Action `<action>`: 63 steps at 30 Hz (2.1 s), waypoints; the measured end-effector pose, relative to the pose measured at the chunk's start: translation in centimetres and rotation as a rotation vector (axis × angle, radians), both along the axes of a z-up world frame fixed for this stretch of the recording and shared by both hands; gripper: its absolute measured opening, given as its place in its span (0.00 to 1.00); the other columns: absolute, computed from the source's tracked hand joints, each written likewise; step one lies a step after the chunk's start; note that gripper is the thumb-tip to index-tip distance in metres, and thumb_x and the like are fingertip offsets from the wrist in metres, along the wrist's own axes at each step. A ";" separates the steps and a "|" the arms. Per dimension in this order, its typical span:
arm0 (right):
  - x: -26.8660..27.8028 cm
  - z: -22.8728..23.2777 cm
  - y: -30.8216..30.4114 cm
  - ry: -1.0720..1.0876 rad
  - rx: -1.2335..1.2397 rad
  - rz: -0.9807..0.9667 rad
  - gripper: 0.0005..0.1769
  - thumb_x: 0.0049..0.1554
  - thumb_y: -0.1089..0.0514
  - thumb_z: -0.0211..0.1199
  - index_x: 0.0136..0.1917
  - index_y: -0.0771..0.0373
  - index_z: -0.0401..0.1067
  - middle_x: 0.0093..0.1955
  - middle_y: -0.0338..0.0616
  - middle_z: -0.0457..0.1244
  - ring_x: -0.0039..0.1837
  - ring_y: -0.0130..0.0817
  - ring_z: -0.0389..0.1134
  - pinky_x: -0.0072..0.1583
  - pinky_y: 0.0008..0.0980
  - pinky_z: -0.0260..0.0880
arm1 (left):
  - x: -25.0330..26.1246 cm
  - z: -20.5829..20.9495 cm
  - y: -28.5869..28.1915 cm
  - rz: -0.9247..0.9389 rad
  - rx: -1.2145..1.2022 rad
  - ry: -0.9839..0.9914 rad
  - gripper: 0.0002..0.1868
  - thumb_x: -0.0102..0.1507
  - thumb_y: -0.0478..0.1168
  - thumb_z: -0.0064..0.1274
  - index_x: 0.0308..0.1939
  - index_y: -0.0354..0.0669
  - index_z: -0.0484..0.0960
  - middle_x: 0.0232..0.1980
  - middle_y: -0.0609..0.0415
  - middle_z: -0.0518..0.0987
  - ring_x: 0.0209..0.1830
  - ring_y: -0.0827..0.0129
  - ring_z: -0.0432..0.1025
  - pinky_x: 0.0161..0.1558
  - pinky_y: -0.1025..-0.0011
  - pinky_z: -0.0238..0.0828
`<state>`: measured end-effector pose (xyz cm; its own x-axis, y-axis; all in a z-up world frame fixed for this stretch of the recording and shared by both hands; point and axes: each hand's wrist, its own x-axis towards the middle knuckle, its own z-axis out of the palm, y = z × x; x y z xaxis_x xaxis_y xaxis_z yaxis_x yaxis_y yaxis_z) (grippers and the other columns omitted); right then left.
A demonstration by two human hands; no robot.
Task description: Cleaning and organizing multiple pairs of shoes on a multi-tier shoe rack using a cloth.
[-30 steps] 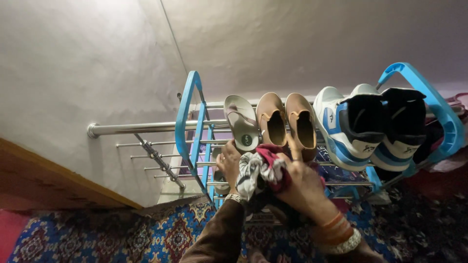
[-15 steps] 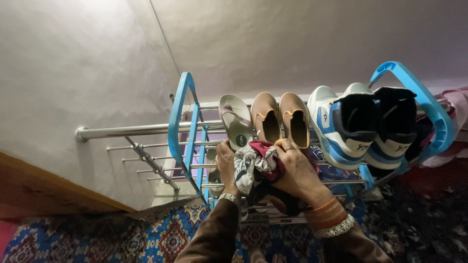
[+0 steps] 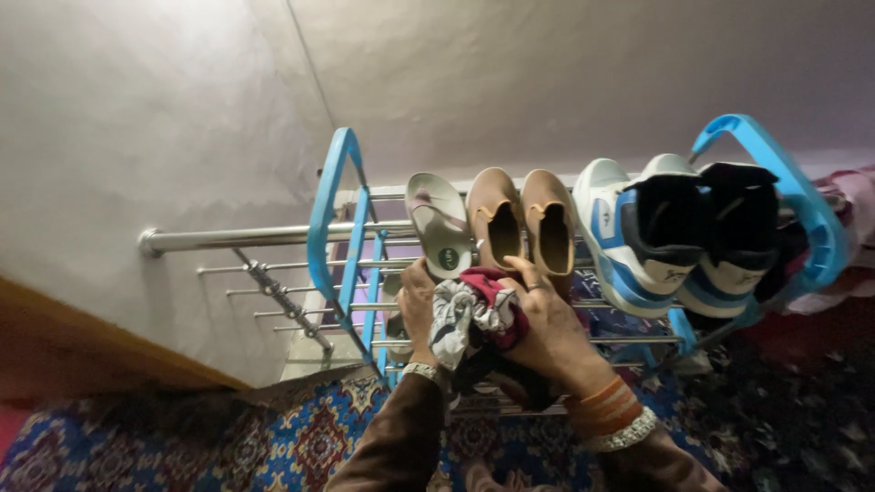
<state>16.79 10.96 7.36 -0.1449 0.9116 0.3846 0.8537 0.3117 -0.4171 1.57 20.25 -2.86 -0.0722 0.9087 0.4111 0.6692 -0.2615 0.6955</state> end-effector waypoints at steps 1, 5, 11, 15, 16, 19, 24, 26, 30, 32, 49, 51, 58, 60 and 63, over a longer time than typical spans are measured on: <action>0.0 0.0 -0.1 -0.003 0.001 -0.014 0.44 0.36 0.52 0.80 0.64 0.65 0.69 0.71 0.54 0.54 0.70 0.56 0.60 0.67 0.47 0.66 | 0.0 0.6 -0.2 -0.014 0.001 -0.003 0.30 0.62 0.53 0.55 0.63 0.45 0.67 0.57 0.50 0.69 0.57 0.59 0.69 0.60 0.52 0.63; 0.0 0.1 -1.1 0.037 0.064 0.005 0.40 0.37 0.52 0.79 0.60 0.65 0.69 0.75 0.58 0.50 0.71 0.59 0.60 0.66 0.48 0.66 | 0.0 -0.1 -0.1 -0.023 0.094 0.019 0.34 0.62 0.57 0.56 0.64 0.42 0.66 0.59 0.50 0.69 0.64 0.57 0.65 0.64 0.49 0.57; -0.7 -1.8 -3.6 0.103 0.152 0.077 0.33 0.40 0.55 0.74 0.59 0.60 0.71 0.69 0.51 0.59 0.66 0.55 0.66 0.62 0.45 0.71 | -0.5 -5.7 -1.1 0.088 0.360 0.013 0.31 0.65 0.56 0.55 0.66 0.45 0.69 0.67 0.52 0.69 0.70 0.57 0.62 0.69 0.50 0.53; -1.0 -4.9 -4.4 0.078 0.023 0.128 0.35 0.37 0.54 0.76 0.58 0.61 0.71 0.62 0.49 0.63 0.64 0.54 0.66 0.61 0.46 0.70 | -2.5 -16.2 -2.0 -0.126 0.257 0.079 0.22 0.58 0.44 0.53 0.56 0.52 0.82 0.61 0.51 0.76 0.64 0.54 0.68 0.63 0.53 0.58; -1.1 -6.1 -4.2 0.085 0.012 0.141 0.35 0.37 0.54 0.76 0.58 0.61 0.71 0.62 0.49 0.63 0.64 0.54 0.66 0.61 0.46 0.70 | -2.9 -15.2 -3.1 -0.113 0.245 0.087 0.22 0.58 0.44 0.53 0.56 0.52 0.82 0.61 0.51 0.76 0.64 0.54 0.68 0.63 0.53 0.58; -1.4 -9.6 -3.6 0.037 -0.121 0.164 0.38 0.35 0.53 0.76 0.59 0.62 0.70 0.61 0.50 0.63 0.64 0.54 0.65 0.60 0.46 0.69 | -4.1 -13.0 -5.4 -0.309 0.148 -0.032 0.14 0.61 0.41 0.53 0.49 0.46 0.82 0.52 0.50 0.80 0.54 0.52 0.72 0.58 0.56 0.67; -2.8 -14.7 -3.1 -0.034 -0.367 0.150 0.38 0.40 0.51 0.75 0.62 0.60 0.68 0.63 0.48 0.62 0.64 0.52 0.64 0.61 0.45 0.69 | -6.1 -15.8 -5.9 -0.198 -0.107 0.110 0.09 0.59 0.40 0.51 0.42 0.48 0.83 0.45 0.50 0.81 0.50 0.51 0.74 0.49 0.56 0.71; -3.2 -16.3 -2.8 -0.025 -0.407 0.171 0.38 0.40 0.51 0.75 0.63 0.59 0.68 0.64 0.47 0.63 0.65 0.51 0.64 0.62 0.45 0.69 | -7.5 -27.3 -2.7 -0.189 -0.250 0.114 0.10 0.62 0.40 0.49 0.44 0.47 0.83 0.48 0.46 0.81 0.52 0.48 0.73 0.51 0.54 0.70; -4.0 -20.1 -2.0 -0.001 -0.506 0.177 0.44 0.38 0.49 0.78 0.65 0.60 0.67 0.66 0.51 0.60 0.67 0.52 0.62 0.65 0.44 0.66 | -9.6 -44.8 1.4 -0.054 -0.714 -0.087 0.18 0.69 0.47 0.49 0.54 0.34 0.78 0.56 0.33 0.79 0.60 0.40 0.71 0.60 0.52 0.68; -2.8 -27.5 -0.2 -0.055 -0.533 0.163 0.48 0.37 0.50 0.80 0.67 0.62 0.64 0.69 0.54 0.59 0.68 0.53 0.62 0.66 0.44 0.64 | -9.5 -43.8 1.1 0.025 -0.574 -0.061 0.26 0.65 0.47 0.53 0.60 0.30 0.73 0.59 0.31 0.76 0.62 0.39 0.68 0.63 0.54 0.65; -1.9 -27.8 -0.3 0.159 -0.341 0.383 0.15 0.46 0.55 0.71 0.48 0.54 0.78 0.49 0.42 0.71 0.55 0.43 0.68 0.59 0.39 0.69 | -6.1 -23.6 3.6 0.290 -0.708 0.011 0.63 0.51 0.53 0.69 0.76 0.39 0.41 0.77 0.38 0.55 0.71 0.47 0.60 0.65 0.59 0.64; -1.8 -26.7 -0.5 0.104 -0.460 0.300 0.23 0.41 0.54 0.74 0.52 0.55 0.77 0.54 0.43 0.69 0.58 0.47 0.65 0.59 0.42 0.67 | -6.2 -23.2 3.9 0.322 -0.775 0.113 0.57 0.52 0.58 0.69 0.74 0.39 0.53 0.72 0.41 0.66 0.70 0.48 0.65 0.65 0.54 0.67; -0.8 -28.9 -0.8 0.058 -0.702 0.146 0.30 0.42 0.47 0.75 0.58 0.50 0.75 0.61 0.41 0.66 0.63 0.42 0.66 0.64 0.40 0.68 | -5.6 -25.7 4.2 0.354 -0.830 0.124 0.61 0.41 0.62 0.74 0.69 0.36 0.62 0.66 0.40 0.69 0.67 0.46 0.65 0.66 0.57 0.65; -0.4 -31.3 -0.8 0.105 -0.579 0.136 0.35 0.40 0.47 0.77 0.61 0.53 0.74 0.61 0.43 0.68 0.63 0.44 0.67 0.65 0.40 0.67 | -5.0 -29.8 4.2 0.375 -0.947 0.050 0.58 0.42 0.68 0.74 0.67 0.47 0.63 0.66 0.35 0.64 0.68 0.42 0.58 0.67 0.55 0.57; -0.2 -35.2 -0.9 0.379 -0.652 -0.029 0.43 0.37 0.51 0.80 0.65 0.58 0.68 0.62 0.47 0.67 0.63 0.44 0.68 0.65 0.40 0.66 | -6.2 -29.9 1.0 0.231 -1.044 -0.149 0.54 0.44 0.67 0.73 0.61 0.31 0.76 0.60 0.42 0.77 0.63 0.57 0.71 0.63 0.66 0.70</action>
